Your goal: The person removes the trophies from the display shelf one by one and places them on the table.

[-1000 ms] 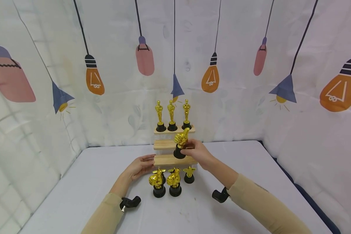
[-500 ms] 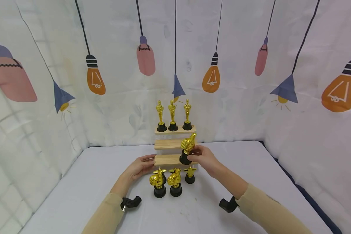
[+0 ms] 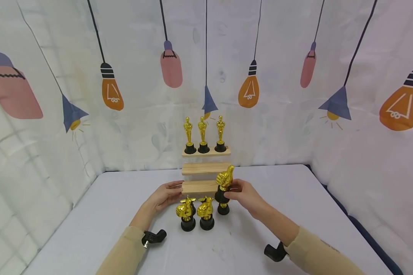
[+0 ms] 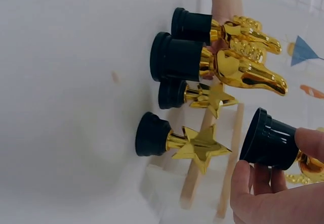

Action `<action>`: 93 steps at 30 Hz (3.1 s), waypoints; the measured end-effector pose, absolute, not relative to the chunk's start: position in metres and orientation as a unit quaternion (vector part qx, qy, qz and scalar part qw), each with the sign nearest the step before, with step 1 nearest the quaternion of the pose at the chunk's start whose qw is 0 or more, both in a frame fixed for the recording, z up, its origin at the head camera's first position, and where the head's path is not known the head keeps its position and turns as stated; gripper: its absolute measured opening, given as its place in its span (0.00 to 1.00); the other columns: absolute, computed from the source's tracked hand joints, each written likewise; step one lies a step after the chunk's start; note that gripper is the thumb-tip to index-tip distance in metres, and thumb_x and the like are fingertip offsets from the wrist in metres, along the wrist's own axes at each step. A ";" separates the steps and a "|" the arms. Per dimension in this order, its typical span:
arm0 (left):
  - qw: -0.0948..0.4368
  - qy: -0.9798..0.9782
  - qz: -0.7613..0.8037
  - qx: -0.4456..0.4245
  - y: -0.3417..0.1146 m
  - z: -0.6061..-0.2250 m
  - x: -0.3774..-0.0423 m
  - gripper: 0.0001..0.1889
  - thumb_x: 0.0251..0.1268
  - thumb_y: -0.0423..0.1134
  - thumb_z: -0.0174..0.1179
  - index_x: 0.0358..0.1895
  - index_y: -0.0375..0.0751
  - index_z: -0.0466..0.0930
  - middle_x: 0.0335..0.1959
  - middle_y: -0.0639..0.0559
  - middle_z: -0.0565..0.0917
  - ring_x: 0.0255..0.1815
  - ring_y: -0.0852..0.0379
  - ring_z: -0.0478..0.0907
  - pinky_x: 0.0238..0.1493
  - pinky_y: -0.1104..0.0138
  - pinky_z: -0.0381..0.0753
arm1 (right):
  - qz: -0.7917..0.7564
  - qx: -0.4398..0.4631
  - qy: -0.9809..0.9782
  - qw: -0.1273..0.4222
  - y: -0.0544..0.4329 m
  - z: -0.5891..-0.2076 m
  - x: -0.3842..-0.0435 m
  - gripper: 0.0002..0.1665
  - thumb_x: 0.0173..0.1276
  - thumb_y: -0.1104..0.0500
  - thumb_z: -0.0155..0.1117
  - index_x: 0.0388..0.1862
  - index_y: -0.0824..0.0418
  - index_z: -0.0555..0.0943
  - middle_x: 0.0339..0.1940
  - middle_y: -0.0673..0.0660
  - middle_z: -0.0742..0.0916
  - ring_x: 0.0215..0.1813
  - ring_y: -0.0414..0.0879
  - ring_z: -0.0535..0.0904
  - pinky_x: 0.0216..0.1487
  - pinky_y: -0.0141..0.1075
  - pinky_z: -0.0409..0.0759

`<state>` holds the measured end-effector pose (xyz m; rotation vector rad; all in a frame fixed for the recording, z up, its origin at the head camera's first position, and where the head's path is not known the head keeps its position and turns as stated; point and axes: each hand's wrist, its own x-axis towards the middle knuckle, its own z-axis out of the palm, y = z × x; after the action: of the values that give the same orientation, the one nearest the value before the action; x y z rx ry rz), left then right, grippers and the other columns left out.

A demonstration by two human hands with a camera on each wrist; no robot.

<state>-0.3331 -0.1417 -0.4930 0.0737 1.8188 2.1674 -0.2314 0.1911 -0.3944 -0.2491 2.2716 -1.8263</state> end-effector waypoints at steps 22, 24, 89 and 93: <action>0.155 0.637 0.755 0.025 -0.144 -0.495 -0.332 0.27 0.72 0.29 0.63 0.72 0.28 0.69 0.63 0.34 0.77 0.52 0.51 0.84 0.51 0.63 0.85 | -0.612 -0.069 0.779 0.118 0.199 -0.424 -0.210 0.31 0.70 0.63 0.69 0.65 0.77 0.70 0.59 0.64 0.81 0.60 0.54 0.77 0.63 0.52 0.76; 0.156 0.637 0.754 0.027 -0.144 -0.495 -0.333 0.28 0.72 0.29 0.63 0.72 0.28 0.69 0.63 0.34 0.77 0.52 0.51 0.84 0.52 0.64 0.85 | -0.609 -0.064 0.782 0.115 0.199 -0.425 -0.209 0.31 0.69 0.64 0.70 0.65 0.77 0.70 0.58 0.64 0.81 0.59 0.53 0.77 0.62 0.51 0.77; 0.158 0.631 0.759 0.021 -0.141 -0.493 -0.334 0.27 0.71 0.29 0.64 0.72 0.29 0.70 0.62 0.35 0.78 0.50 0.51 0.84 0.49 0.65 0.85 | -0.634 -0.020 0.766 0.099 0.223 -0.429 -0.250 0.34 0.72 0.64 0.67 0.71 0.75 0.66 0.68 0.73 0.74 0.62 0.56 0.78 0.62 0.47 0.79; 0.158 0.633 0.758 0.021 -0.142 -0.493 -0.334 0.28 0.71 0.29 0.65 0.71 0.29 0.70 0.63 0.35 0.78 0.50 0.51 0.84 0.49 0.64 0.85 | -0.642 -0.020 0.760 0.096 0.223 -0.418 -0.261 0.33 0.74 0.63 0.65 0.72 0.74 0.66 0.70 0.73 0.72 0.65 0.59 0.75 0.65 0.48 0.77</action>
<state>-0.3345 -0.1419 -0.4933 0.0613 1.8101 2.1684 -0.2607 0.2227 -0.4179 -0.0578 2.2525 -1.9015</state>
